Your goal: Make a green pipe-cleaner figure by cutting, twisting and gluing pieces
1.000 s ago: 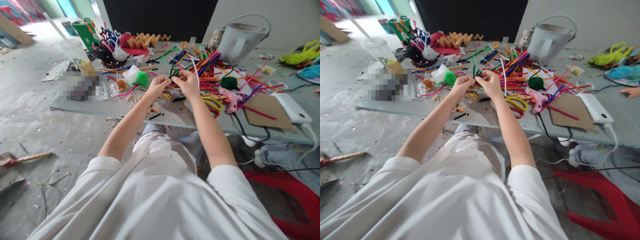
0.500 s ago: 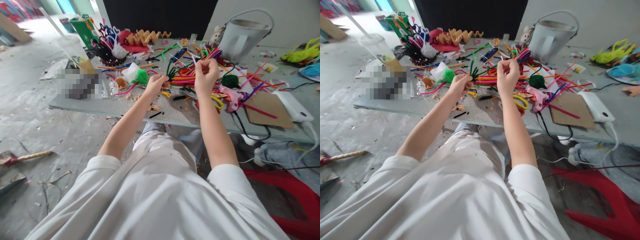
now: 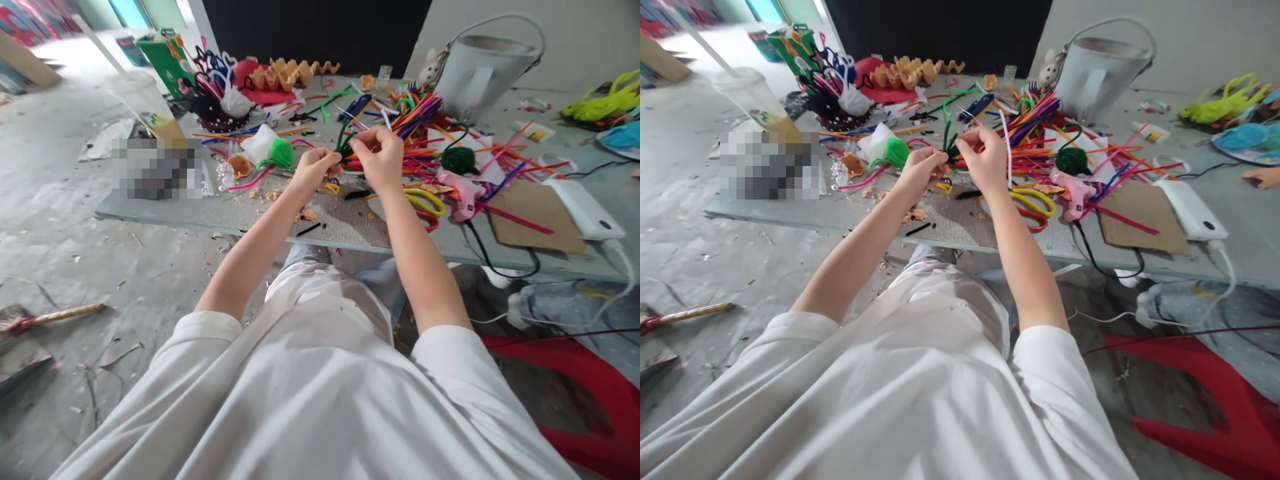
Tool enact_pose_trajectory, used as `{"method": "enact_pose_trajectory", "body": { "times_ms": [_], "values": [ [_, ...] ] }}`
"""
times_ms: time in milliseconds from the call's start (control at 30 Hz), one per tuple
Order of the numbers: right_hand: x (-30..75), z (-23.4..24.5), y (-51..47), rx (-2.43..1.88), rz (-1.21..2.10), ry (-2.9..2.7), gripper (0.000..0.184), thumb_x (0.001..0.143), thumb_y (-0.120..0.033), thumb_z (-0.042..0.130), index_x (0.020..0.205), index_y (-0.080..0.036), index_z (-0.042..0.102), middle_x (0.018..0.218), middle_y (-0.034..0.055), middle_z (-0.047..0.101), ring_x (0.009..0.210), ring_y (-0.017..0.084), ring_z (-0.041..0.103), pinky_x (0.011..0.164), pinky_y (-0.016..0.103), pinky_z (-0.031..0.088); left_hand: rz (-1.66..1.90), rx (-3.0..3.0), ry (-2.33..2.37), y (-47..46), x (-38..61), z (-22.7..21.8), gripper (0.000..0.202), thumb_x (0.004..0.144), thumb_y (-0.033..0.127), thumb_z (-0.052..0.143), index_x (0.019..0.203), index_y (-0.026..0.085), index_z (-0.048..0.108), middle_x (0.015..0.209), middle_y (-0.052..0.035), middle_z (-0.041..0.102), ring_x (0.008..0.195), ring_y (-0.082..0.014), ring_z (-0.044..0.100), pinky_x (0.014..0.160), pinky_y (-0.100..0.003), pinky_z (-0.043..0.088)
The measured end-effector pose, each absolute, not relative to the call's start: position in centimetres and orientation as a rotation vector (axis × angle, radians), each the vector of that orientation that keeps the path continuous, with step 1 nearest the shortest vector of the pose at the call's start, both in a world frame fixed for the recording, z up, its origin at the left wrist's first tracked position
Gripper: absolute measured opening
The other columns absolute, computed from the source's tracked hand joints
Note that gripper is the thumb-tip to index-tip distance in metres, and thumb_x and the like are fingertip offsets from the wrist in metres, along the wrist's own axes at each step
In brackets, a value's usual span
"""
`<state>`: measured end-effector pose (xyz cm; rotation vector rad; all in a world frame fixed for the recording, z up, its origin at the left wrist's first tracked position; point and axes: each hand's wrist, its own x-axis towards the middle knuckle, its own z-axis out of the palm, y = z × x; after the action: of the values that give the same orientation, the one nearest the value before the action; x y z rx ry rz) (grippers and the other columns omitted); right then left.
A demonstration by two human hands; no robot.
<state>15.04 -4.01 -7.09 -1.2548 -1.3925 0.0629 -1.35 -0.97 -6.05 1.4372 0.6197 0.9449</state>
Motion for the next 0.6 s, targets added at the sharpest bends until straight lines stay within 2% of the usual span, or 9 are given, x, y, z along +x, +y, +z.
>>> {"method": "enact_pose_trajectory", "body": {
  "times_ms": [100, 233, 400, 600],
  "values": [
    [15.59, -7.28, -3.75, -1.238, 0.083, -1.356, 0.061, 0.08, -0.083, 0.055, 0.09, -0.024, 0.065, 0.084, 0.0031, 0.069, 0.076, 0.02, 0.067, 0.076, 0.044, 0.06, 0.938, 1.428, 0.615, -0.86, -1.38, -6.08, 0.026, 0.09, 0.013, 0.053, 0.066, 0.017, 0.045, 0.061, 0.0005, 0.062, 0.047, -0.0022, 0.043, 0.042, -0.017, 0.017],
    [15.67, -7.42, -3.46, -1.212, 0.165, -1.391, 0.069, 0.073, -0.087, 0.06, 0.102, -0.025, 0.067, 0.094, 0.0041, 0.071, 0.078, 0.019, 0.068, 0.077, 0.043, 0.061, 0.934, 1.424, 0.609, -0.95, -1.45, -6.03, 0.027, 0.09, 0.012, 0.052, 0.065, 0.017, 0.044, 0.058, 0.0009, 0.061, 0.046, -0.0018, 0.042, 0.042, -0.016, 0.017],
    [15.43, -7.39, -3.4, -1.24, 0.196, -1.414, 0.068, 0.073, -0.088, 0.057, 0.089, -0.023, 0.067, 0.082, 0.0035, 0.07, 0.075, 0.02, 0.068, 0.077, 0.046, 0.061, 0.938, 1.446, 0.6, -1.03, -1.4, -6.15, 0.027, 0.088, 0.01, 0.053, 0.064, 0.018, 0.044, 0.059, 0.0, 0.062, 0.046, -0.0026, 0.042, 0.042, -0.017, 0.017],
    [15.55, -7.34, -3.42, -1.243, 0.196, -1.429, 0.057, 0.075, -0.079, 0.065, 0.086, -0.023, 0.065, 0.08, 0.0024, 0.069, 0.074, 0.02, 0.067, 0.076, 0.045, 0.061, 0.934, 1.484, 0.578, -0.83, -1.33, -6.43, 0.028, 0.089, 0.009, 0.052, 0.063, 0.018, 0.043, 0.058, 0.0003, 0.063, 0.046, -0.0028, 0.041, 0.044, -0.018, 0.019]
  ]
}}
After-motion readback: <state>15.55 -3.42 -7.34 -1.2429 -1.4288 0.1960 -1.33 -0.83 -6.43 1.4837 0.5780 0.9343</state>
